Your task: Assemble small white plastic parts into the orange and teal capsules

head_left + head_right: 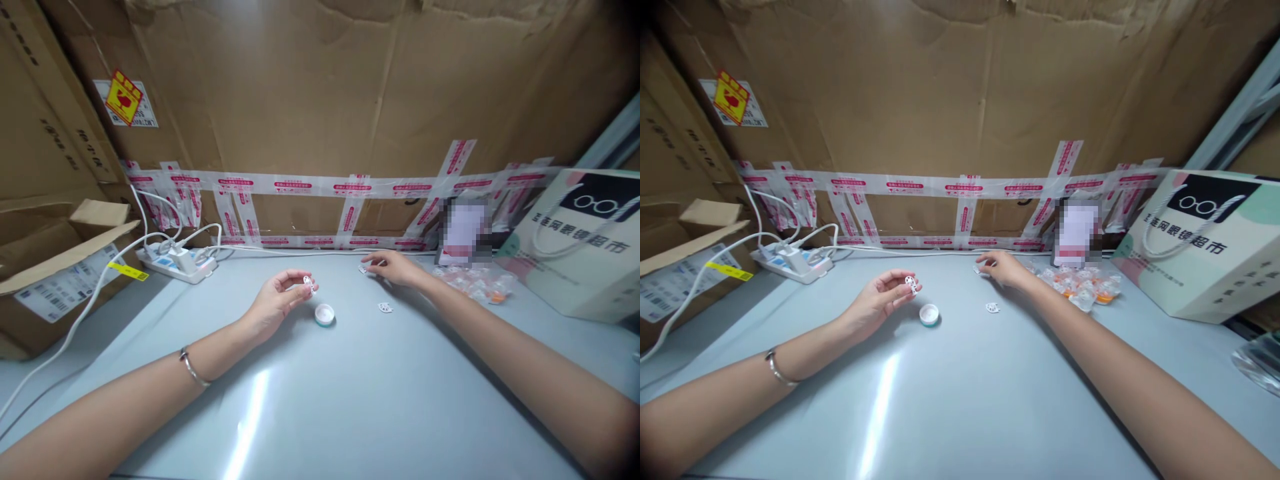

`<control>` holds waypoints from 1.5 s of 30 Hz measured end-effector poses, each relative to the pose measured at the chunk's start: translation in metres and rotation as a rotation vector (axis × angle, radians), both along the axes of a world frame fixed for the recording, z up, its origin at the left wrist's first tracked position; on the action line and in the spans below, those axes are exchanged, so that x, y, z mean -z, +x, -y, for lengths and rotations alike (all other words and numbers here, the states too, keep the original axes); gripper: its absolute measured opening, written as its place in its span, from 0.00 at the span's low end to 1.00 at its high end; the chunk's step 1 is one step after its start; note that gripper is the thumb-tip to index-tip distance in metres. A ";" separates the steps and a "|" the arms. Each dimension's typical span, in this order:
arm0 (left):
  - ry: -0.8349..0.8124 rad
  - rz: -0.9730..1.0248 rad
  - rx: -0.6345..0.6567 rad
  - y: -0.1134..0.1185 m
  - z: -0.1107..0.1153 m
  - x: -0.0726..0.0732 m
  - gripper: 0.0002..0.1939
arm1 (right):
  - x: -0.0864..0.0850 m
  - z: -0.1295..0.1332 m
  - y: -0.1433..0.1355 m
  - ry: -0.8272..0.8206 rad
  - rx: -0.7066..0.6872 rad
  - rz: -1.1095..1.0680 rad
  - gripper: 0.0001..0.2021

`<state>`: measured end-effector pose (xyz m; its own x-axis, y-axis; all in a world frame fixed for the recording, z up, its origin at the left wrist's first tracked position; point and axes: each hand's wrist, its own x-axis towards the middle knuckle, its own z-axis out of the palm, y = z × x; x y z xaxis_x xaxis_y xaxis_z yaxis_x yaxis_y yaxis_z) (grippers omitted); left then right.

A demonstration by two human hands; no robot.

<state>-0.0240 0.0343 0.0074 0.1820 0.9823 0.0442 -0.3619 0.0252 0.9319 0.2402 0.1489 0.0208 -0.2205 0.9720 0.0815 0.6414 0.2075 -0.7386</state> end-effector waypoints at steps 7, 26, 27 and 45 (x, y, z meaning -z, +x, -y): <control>0.028 -0.052 -0.012 0.000 -0.001 0.002 0.15 | 0.012 -0.010 -0.015 -0.002 -0.021 -0.002 0.04; 0.399 -0.452 -0.166 0.011 0.021 -0.010 0.16 | -0.012 0.104 -0.069 -0.428 -0.091 -0.772 0.15; 0.493 -0.536 -0.202 0.012 0.024 -0.011 0.15 | -0.011 0.107 -0.072 -0.430 -0.073 -0.795 0.16; 1.023 -0.864 -0.302 0.011 0.023 -0.002 0.14 | -0.004 0.128 -0.080 -0.567 -0.181 -1.012 0.12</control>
<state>-0.0128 0.0116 0.0099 0.3085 0.5860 0.7493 0.4687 -0.7791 0.4163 0.1599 0.0213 0.0246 -0.4424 0.8865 -0.1354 -0.2962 -0.2869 -0.9110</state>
